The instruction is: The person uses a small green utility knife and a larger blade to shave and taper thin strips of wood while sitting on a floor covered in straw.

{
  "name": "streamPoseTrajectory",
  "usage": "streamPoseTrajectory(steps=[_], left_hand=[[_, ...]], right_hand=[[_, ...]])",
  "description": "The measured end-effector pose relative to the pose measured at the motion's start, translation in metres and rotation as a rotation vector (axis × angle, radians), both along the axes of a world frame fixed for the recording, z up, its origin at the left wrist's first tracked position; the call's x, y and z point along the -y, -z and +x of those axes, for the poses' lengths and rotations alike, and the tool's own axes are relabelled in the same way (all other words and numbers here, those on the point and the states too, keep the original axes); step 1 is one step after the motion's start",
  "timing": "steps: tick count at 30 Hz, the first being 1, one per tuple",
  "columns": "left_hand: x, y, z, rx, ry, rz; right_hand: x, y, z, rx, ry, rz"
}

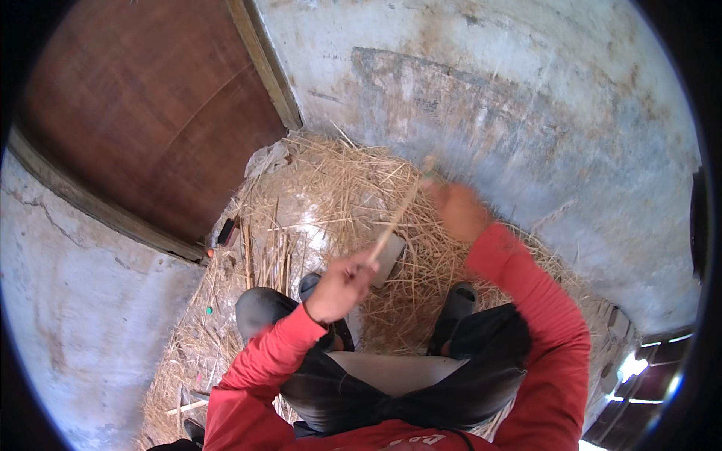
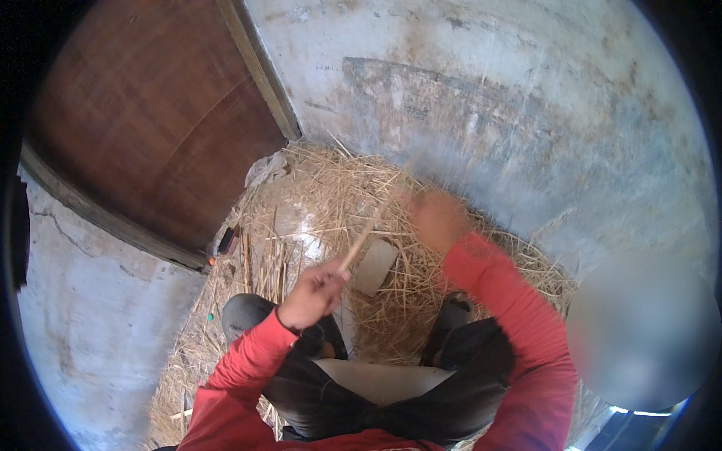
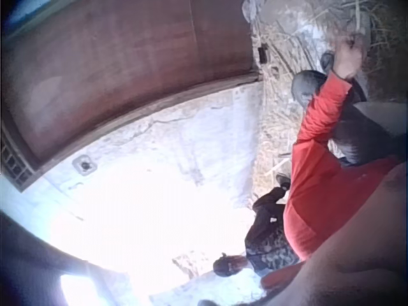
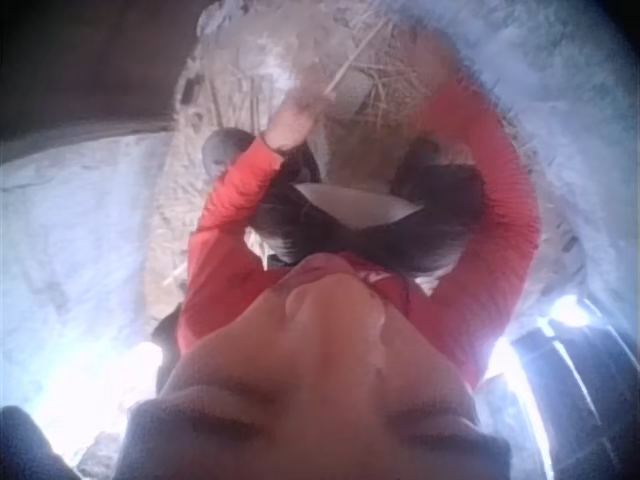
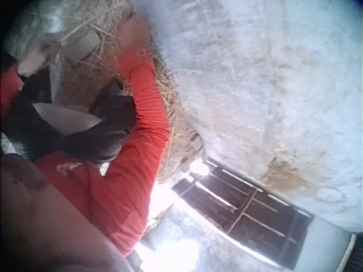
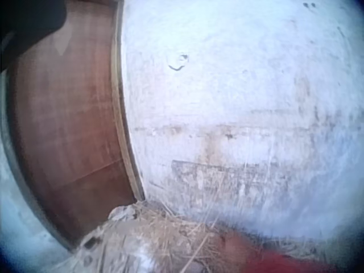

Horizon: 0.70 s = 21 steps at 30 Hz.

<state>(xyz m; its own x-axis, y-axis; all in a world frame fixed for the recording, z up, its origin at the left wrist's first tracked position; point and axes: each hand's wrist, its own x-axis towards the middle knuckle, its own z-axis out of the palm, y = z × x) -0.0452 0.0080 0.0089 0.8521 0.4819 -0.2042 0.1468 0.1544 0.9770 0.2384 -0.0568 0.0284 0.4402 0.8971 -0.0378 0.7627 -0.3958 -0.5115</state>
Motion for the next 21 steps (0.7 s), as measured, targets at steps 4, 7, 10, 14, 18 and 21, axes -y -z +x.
streamPoseTrajectory(steps=[4, 7, 10, 14, 18, 21], left_hand=[[0.006, -0.012, -0.007, 0.007, 0.074, -0.091], [-0.002, -0.004, -0.009, 0.034, 0.051, -0.037], [-0.011, -0.009, -0.004, 0.055, 0.019, -0.091], [-0.008, -0.017, 0.001, 0.022, 0.006, -0.013], [-0.009, -0.003, -0.002, -0.026, -0.017, 0.078], [-0.007, 0.000, -0.005, -0.038, -0.021, 0.039]], right_hand=[[0.022, -0.007, 0.043, -0.003, 0.140, 0.209], [0.034, -0.020, 0.004, -0.096, 0.094, 0.141], [0.042, -0.030, -0.053, -0.051, -0.147, 0.186], [0.038, -0.005, -0.079, -0.051, -0.303, 0.091], [0.022, -0.003, -0.061, -0.013, -0.259, 0.196], [0.014, 0.011, -0.041, 0.016, -0.217, 0.174]])
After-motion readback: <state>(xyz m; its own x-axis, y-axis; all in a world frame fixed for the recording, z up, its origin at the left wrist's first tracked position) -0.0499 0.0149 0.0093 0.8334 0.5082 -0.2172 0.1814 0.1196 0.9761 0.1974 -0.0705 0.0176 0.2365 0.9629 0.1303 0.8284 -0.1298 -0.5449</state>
